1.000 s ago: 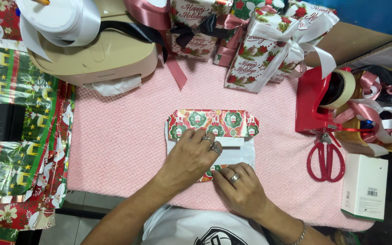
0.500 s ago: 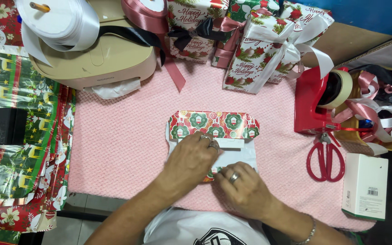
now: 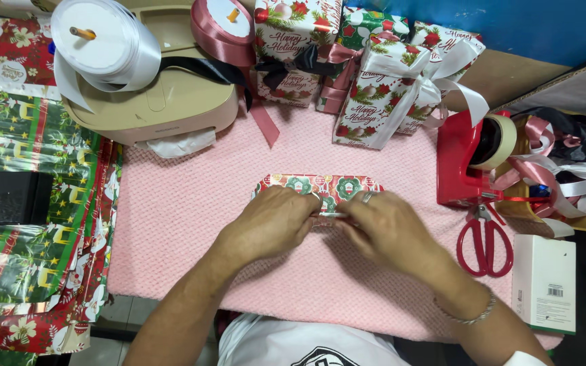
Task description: The person ties a white satin ribbon into a bow on a small wrapped gift box, then sets it aside with other finished presents. They then take a white product box, place it on festive wrapping paper, fold the paper around it, and secure the folds with tape from a desk dispenser, pressing the paper edges closed.
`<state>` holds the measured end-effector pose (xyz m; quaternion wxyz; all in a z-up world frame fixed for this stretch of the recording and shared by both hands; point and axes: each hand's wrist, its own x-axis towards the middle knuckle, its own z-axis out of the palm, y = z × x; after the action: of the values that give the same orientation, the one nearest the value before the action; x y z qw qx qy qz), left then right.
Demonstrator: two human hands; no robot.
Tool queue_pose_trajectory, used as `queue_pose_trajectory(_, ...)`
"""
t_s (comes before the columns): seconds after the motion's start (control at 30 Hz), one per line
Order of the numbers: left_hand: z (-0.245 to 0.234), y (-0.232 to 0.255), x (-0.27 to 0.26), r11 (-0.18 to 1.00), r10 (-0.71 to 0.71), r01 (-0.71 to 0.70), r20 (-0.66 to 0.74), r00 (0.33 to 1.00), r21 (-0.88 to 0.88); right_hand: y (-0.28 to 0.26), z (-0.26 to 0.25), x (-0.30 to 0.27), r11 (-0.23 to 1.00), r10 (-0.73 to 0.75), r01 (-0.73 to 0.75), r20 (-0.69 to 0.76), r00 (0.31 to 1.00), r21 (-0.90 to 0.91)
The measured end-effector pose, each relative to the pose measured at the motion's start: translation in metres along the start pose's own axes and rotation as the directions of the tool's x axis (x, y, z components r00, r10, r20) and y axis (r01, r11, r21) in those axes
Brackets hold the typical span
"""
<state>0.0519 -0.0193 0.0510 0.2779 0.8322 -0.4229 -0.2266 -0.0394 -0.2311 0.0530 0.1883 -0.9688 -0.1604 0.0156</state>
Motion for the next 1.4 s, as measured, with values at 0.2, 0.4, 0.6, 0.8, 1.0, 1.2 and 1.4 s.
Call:
queue_pose_trajectory(0.2, -0.002, -0.002, 0.003, 0.999, -0.030, 0.030, 0.001, 1.000, -0.029, 0.040, -0.014, 0.000, 0.947, -0.157, 0.192, -0.151, 0.976, 0.258)
queue_pose_trajectory(0.4, -0.014, 0.002, 0.010, 0.996, -0.085, 0.086, 0.056, 0.995, -0.016, 0.044, 0.008, 0.001, 0.964, 0.039, -0.001, -0.138, 0.990, 0.265)
queue_pose_trajectory(0.6, 0.006, -0.011, 0.015, 0.961, -0.099, 0.118, -0.086, 0.991, 0.249, 0.039, 0.012, 0.002, 0.973, 0.167, -0.151, -0.079, 0.983, 0.175)
queue_pose_trajectory(0.8, 0.009, -0.033, 0.022, 0.994, -0.042, 0.060, -0.180, 0.983, 0.096, 0.036, 0.017, 0.006, 0.951, 0.221, -0.179, -0.146, 0.964, 0.254)
queue_pose_trajectory(1.0, -0.004, -0.045, 0.024, 0.994, -0.100, 0.095, -0.116, 0.988, -0.051, 0.053, 0.018, 0.011, 0.963, 0.144, -0.096, -0.182, 0.973, 0.250)
queue_pose_trajectory(1.2, 0.004, -0.060, 0.023, 0.991, 0.041, -0.073, -0.267, 0.963, -0.111, 0.058, 0.025, 0.010, 0.944, 0.180, -0.118, -0.180, 0.967, 0.309)
queue_pose_trajectory(1.4, 0.009, -0.065, 0.022, 0.996, 0.019, -0.042, -0.276, 0.961, -0.078, 0.056, 0.030, 0.012, 0.867, 0.317, -0.227, -0.140, 0.938, 0.444)
